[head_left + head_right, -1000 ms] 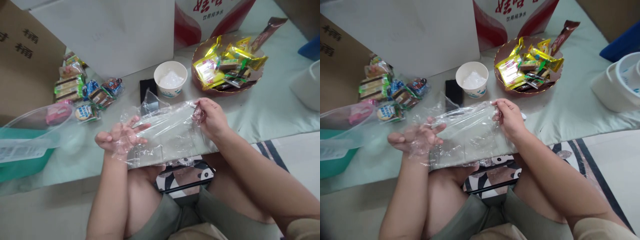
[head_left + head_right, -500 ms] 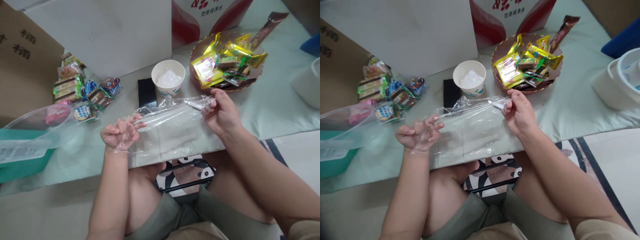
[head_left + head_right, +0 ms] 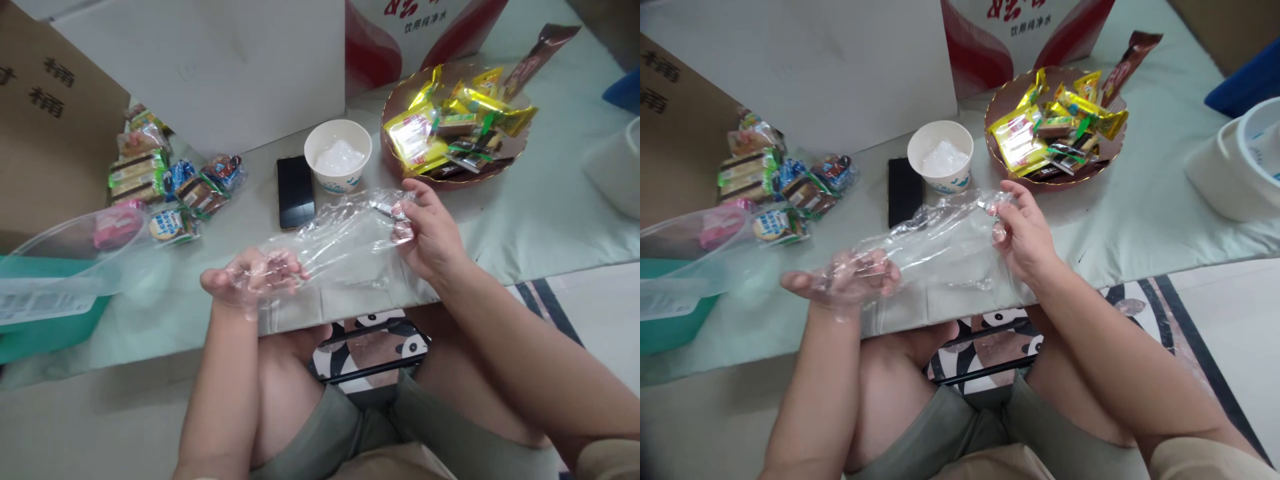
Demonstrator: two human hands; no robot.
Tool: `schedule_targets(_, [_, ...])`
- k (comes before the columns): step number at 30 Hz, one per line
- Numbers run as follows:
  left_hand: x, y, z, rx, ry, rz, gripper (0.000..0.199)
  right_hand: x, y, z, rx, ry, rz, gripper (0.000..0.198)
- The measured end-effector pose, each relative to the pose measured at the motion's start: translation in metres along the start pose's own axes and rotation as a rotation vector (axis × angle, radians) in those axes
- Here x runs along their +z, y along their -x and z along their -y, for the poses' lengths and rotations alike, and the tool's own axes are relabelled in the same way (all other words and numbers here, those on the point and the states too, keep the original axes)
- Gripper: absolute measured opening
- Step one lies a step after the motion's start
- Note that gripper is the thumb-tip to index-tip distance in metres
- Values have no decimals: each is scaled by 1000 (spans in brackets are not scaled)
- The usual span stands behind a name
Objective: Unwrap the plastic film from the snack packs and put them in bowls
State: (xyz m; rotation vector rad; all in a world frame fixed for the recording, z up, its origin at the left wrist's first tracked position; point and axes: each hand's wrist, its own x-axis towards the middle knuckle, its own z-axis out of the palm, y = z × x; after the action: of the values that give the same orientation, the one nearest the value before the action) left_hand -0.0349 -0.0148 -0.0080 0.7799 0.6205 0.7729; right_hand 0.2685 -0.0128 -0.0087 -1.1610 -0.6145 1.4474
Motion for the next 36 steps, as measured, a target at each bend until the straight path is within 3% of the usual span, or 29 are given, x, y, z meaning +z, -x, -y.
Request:
schedule_targets(2, [0, 0, 0, -63, -14, 41, 59, 1, 2, 5, 38, -30, -4, 48])
schedule_targets(5, [2, -8, -1, -5, -18, -118, 61, 1, 8, 12, 91, -42, 87, 47])
schedule_targets(7, [4, -17, -2, 128, -7, -275, 51, 0, 13, 13, 166, -34, 249, 45])
schedule_targets(9, [9, -27, -1, 247, -10, -347, 45, 0, 17, 12, 270, -10, 453, 40])
schedule_targets(11, [18, -35, 4, 287, -48, -303, 50, 2, 19, 7, 337, 18, 614, 38])
schedule_targets(13, [30, -40, 13, 230, -119, -186, 63, 6, 20, 2, 336, 38, 693, 41])
schedule_targets(16, [46, -43, 25, 8, -277, -45, 66, 12, 21, -6, 249, 83, 672, 45])
schedule_targets(20, [53, -43, 27, -180, -439, -178, 46, 16, 20, -9, 124, 282, 485, 47])
schedule_targets(25, [48, -43, 18, -90, -430, -364, 39, 16, 19, -10, -1, 493, 243, 37])
schedule_targets(29, [42, -43, 17, 31, -475, -468, 38, 17, 20, -11, -134, 556, 151, 29])
schedule_targets(32, [40, -41, 18, 123, -554, -426, 38, 17, 20, -10, -40, 581, 216, 36])
schedule_targets(36, [43, -40, 20, 95, -581, -236, 33, 15, 18, -8, 91, 495, 339, 42])
